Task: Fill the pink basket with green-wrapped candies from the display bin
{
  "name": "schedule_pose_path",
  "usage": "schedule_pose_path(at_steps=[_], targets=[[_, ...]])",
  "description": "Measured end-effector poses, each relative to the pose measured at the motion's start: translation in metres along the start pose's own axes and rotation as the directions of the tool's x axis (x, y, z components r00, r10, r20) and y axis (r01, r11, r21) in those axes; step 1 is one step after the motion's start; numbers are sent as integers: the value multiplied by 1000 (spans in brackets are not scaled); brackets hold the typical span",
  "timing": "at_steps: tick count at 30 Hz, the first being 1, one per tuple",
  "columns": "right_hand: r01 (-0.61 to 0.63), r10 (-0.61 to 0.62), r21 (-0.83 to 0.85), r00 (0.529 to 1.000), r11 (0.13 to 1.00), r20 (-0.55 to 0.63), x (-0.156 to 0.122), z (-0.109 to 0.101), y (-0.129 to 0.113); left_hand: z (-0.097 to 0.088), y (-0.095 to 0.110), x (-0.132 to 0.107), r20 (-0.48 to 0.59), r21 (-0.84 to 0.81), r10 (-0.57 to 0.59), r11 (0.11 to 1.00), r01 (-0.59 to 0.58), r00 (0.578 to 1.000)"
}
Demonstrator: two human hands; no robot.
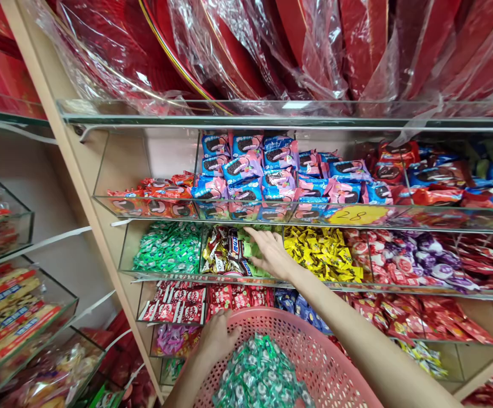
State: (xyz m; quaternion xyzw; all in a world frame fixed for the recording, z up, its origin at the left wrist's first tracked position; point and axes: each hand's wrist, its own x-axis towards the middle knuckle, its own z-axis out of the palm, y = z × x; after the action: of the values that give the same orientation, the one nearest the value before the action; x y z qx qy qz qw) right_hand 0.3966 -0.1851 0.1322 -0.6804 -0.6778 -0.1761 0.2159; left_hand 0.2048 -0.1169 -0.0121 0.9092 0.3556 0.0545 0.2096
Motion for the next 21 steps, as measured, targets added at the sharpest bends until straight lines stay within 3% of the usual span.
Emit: schedule_pose_path(at_steps=[21], targets=[[-25,27,38,998,999,-61,-19,-1,-13,3,-5,4,-21,-22,-6,1000,5,1000]])
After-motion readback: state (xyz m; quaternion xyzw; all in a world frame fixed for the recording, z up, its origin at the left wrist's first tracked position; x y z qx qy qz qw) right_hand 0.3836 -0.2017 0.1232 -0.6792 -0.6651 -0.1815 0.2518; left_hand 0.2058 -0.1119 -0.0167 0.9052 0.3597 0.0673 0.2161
